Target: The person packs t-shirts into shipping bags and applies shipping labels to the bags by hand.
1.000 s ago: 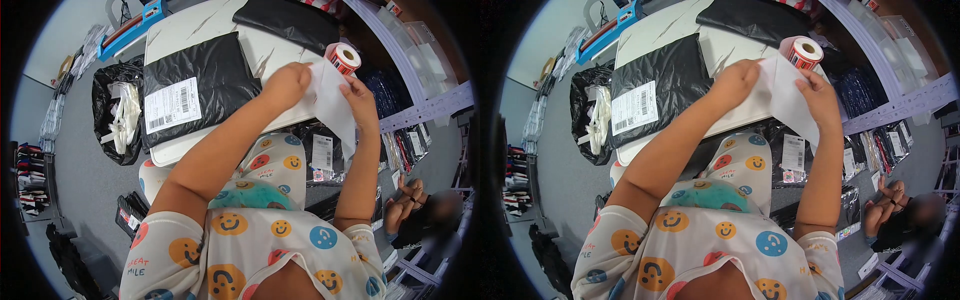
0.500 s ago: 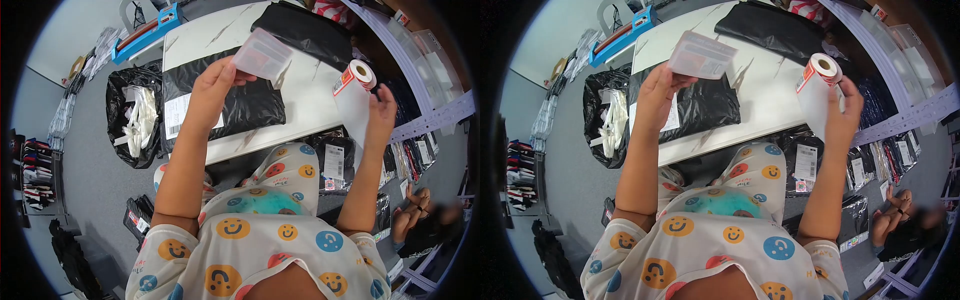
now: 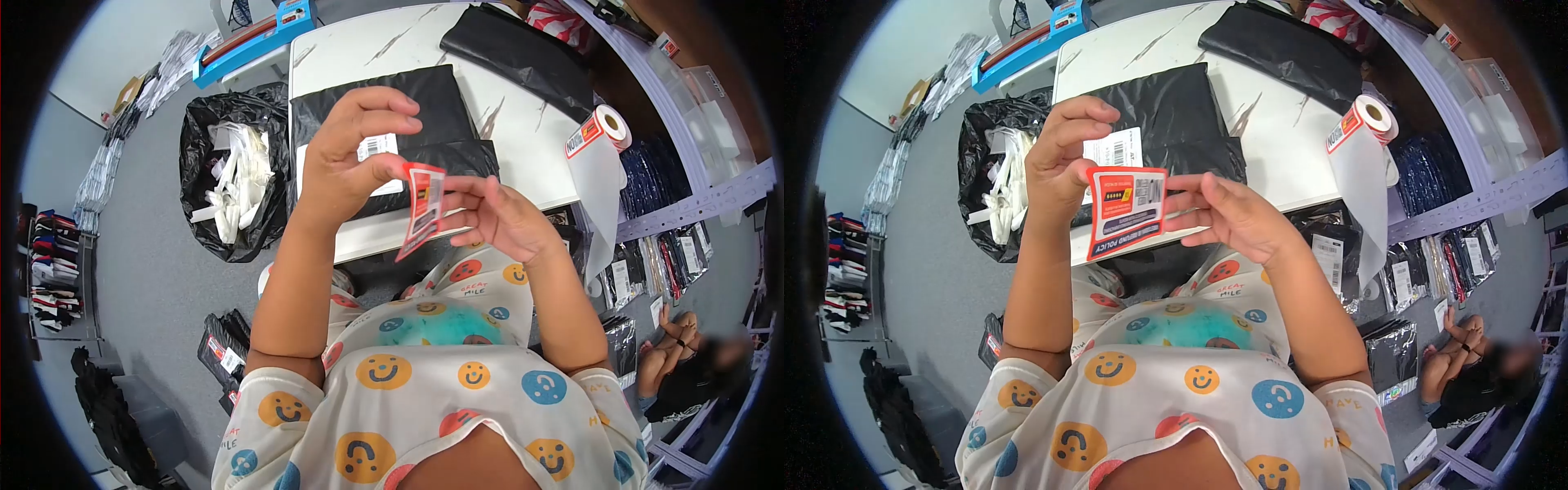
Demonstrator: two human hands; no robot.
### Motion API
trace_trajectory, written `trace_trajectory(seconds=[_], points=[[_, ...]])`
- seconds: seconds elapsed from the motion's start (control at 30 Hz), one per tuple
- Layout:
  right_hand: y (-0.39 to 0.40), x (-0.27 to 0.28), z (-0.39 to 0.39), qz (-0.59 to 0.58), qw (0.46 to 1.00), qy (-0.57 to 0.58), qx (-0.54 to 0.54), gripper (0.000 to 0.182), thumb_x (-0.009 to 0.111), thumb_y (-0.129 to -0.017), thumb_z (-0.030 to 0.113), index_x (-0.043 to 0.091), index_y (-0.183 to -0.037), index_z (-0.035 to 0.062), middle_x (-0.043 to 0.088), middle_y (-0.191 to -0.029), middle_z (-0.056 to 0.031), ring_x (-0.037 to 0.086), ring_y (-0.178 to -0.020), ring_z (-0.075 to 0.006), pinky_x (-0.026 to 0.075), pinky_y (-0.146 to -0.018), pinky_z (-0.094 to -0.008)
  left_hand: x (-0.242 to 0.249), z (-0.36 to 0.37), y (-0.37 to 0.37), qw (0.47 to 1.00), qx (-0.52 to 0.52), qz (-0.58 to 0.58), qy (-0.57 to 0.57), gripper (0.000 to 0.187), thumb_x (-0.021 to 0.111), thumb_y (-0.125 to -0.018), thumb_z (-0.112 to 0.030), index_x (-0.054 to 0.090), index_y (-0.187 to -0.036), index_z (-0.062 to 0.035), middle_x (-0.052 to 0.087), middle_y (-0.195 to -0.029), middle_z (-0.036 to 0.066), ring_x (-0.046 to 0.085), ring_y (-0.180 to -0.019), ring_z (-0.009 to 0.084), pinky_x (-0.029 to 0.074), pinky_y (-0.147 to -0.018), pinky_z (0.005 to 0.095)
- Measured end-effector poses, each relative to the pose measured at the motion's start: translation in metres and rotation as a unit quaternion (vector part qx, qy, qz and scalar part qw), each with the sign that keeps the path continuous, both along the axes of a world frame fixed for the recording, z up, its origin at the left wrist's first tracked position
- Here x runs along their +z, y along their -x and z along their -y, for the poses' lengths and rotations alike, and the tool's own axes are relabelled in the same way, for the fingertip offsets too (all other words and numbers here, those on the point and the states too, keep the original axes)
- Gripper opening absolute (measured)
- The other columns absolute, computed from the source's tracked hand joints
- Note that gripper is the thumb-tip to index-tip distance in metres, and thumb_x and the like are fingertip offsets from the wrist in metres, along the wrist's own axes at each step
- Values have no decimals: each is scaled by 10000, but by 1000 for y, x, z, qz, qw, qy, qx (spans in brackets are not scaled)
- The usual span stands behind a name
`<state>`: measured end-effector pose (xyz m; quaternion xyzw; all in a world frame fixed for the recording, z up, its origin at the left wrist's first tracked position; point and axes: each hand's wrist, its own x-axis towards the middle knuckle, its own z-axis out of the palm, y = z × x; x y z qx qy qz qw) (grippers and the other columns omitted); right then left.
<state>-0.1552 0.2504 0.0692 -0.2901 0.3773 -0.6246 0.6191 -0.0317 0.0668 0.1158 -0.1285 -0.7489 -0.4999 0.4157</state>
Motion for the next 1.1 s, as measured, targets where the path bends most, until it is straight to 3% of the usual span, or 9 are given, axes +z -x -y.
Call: trace_trajectory(seconds=[0.07, 0.13, 0.23, 0.3, 0.4, 0.43, 0.57, 1.0, 1.1], points=[[-12, 1, 10, 21, 1000, 15, 6, 564, 470, -866, 461, 434, -1209, 14, 576, -1047, -91, 592, -920, -174, 507, -734, -303, -1, 2, -5, 1000, 18, -10, -10, 409, 687, -679, -380, 631, -925, -59, 558, -1011, 78, 518, -972, 201, 412, -838, 312], [-21, 8, 14, 10, 998, -39, -56, 341, 563, -854, 291, 523, -1073, 33, 605, -935, -45, 601, -821, -124, 513, -690, -272, -2, 6, -8, 999, 27, -29, -13, 427, 686, -677, -389, 627, -940, -58, 556, -1013, 78, 517, -974, 201, 410, -842, 314], [-16, 12, 22, -141, 976, -83, -145, 129, 614, -812, 145, 583, -889, 46, 606, -824, -16, 572, -730, -71, 507, -654, -236, 3, 20, -18, 992, 94, 20, 79, 351, 714, -679, -243, 622, -971, -73, 543, -1042, 72, 512, -994, 200, 406, -854, 300], [3, 15, 24, -264, 924, -84, -264, 127, 605, -814, 161, 592, -878, 53, 605, -797, -3, 554, -684, -54, 488, -578, -217, 11, 26, -27, 970, 174, 91, 140, 352, 710, -665, -107, 614, -1003, -87, 518, -1093, 64, 503, -1015, 198, 400, -866, 292], [39, 17, 28, -300, 878, -152, -340, 151, 601, -810, 183, 571, -883, 54, 586, -767, 0, 553, -672, -63, 478, -555, -209, -2, 56, -37, 975, 186, 115, -45, 334, 636, -773, -119, 562, -1098, -101, 504, -1120, 37, 490, -1021, 158, 388, -873, 283], [45, 14, 32, -309, 877, -164, -330, 159, 603, -809, 188, 570, -889, 54, 584, -765, 0, 551, -667, -64, 478, -556, -210, -1, 55, -41, 966, 199, 124, -108, 323, 557, -853, -166, 519, -1152, -48, 529, -1105, 42, 474, -1039, 121, 353, -888, 248], [53, 7, 48, -338, 879, -207, -264, 169, 609, -804, 197, 572, -892, 58, 581, -760, 2, 544, -656, -70, 478, -564, -216, -17, 60, -41, 960, 188, 160, -136, 323, 511, -887, -213, 510, -1169, -56, 534, -1105, 51, 478, -1046, 126, 353, -895, 257], [58, -7, 62, -351, 870, -260, -230, 138, 622, -795, 219, 578, -845, 98, 553, -731, 32, 514, -655, -53, 466, -589, -202, -43, 52, -12, 968, 190, 161, -31, 344, 422, -926, -261, 530, -1130, -5, 527, -1115, 104, 491, -1034, 197, 357, -907, 276], [58, -8, 62, -355, 867, -262, -232, 138, 620, -797, 216, 579, -852, 96, 560, -736, 31, 518, -653, -52, 464, -589, -200, -50, 40, 5, 965, 190, 179, 25, 386, 380, -929, -279, 503, -1158, 6, 487, -1186, 166, 456, -1117, 288, 338, -951, 321]])
